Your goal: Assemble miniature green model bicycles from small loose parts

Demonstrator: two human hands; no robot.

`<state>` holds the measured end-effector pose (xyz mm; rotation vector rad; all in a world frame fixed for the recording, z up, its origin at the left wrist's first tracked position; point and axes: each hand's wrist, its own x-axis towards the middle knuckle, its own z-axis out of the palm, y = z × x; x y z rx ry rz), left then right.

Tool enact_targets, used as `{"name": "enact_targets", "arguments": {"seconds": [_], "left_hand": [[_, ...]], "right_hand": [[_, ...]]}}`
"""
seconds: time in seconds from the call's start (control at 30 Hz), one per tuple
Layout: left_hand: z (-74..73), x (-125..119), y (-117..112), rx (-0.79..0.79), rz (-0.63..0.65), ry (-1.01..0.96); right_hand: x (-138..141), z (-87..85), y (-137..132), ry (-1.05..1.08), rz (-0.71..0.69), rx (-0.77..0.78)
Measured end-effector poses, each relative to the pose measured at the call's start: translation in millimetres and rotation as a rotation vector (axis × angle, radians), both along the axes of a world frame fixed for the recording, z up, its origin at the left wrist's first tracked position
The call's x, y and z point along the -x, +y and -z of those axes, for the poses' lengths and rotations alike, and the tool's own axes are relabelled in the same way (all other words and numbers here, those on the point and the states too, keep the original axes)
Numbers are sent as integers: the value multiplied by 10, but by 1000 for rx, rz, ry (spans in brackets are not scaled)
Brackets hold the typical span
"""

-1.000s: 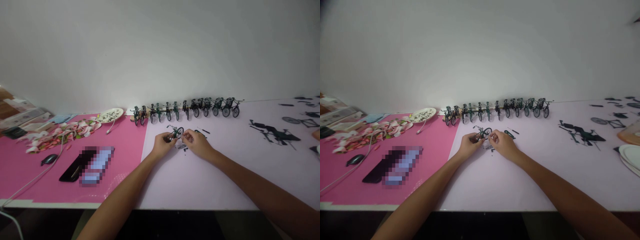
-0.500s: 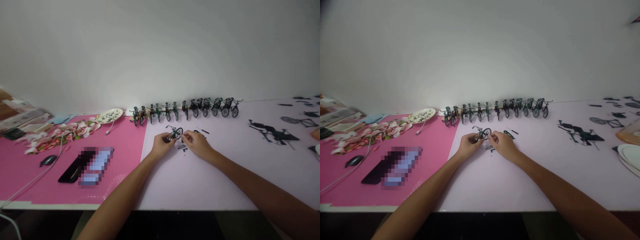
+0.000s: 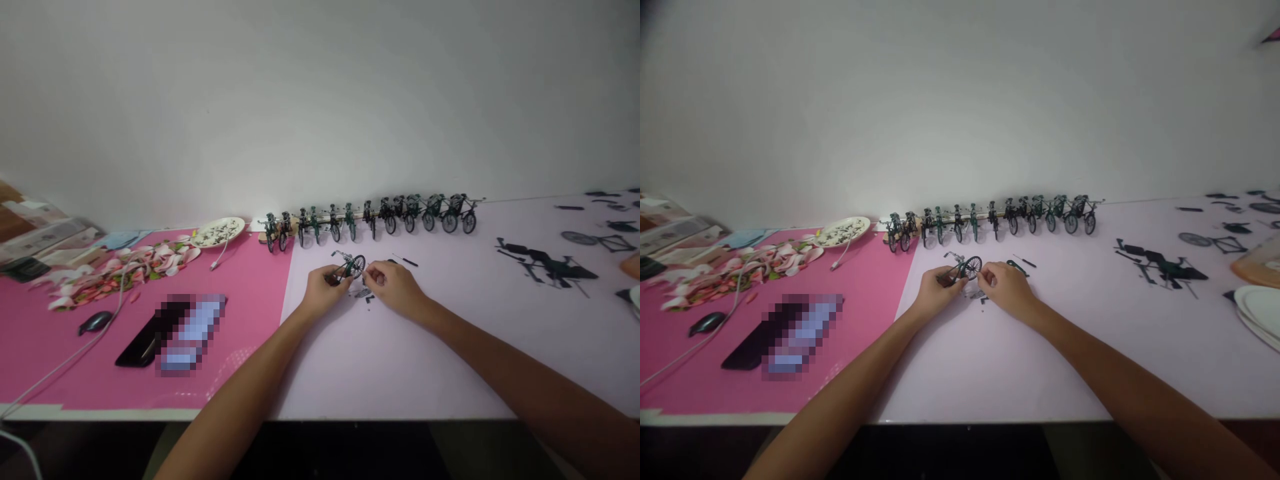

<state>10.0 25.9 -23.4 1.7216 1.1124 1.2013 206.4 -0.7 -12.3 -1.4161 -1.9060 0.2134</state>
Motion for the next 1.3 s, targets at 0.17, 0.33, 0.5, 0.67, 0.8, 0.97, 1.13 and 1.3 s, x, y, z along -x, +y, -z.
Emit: {"name": "enact_targets", "arguments": {"seconds": [0.17, 0.33, 0.5, 0.67, 0.8, 0.97, 1.13, 1.3], "left_hand": [[15, 2, 0, 1, 6, 7], [12, 2, -10, 10, 0, 16], [17, 4, -9, 10, 7, 25], [16, 7, -1, 15, 8, 23], [27, 12, 5, 22, 12, 20], [37, 15, 12, 18, 10, 21], [40, 14, 16, 7, 12, 22], [49, 20, 19, 4, -1, 32]], "right_hand": [[-4, -15, -13, -77, 26, -61], [-2, 7, 4, -49, 24, -17], [-6, 7, 11, -62, 7, 20], [1, -4, -6, -21, 9, 12], [8, 28, 9, 29, 17, -32], [-6, 13, 11, 2, 23, 24], [2, -19, -12, 37, -4, 12], [22, 63, 29, 78, 23, -55]]}}
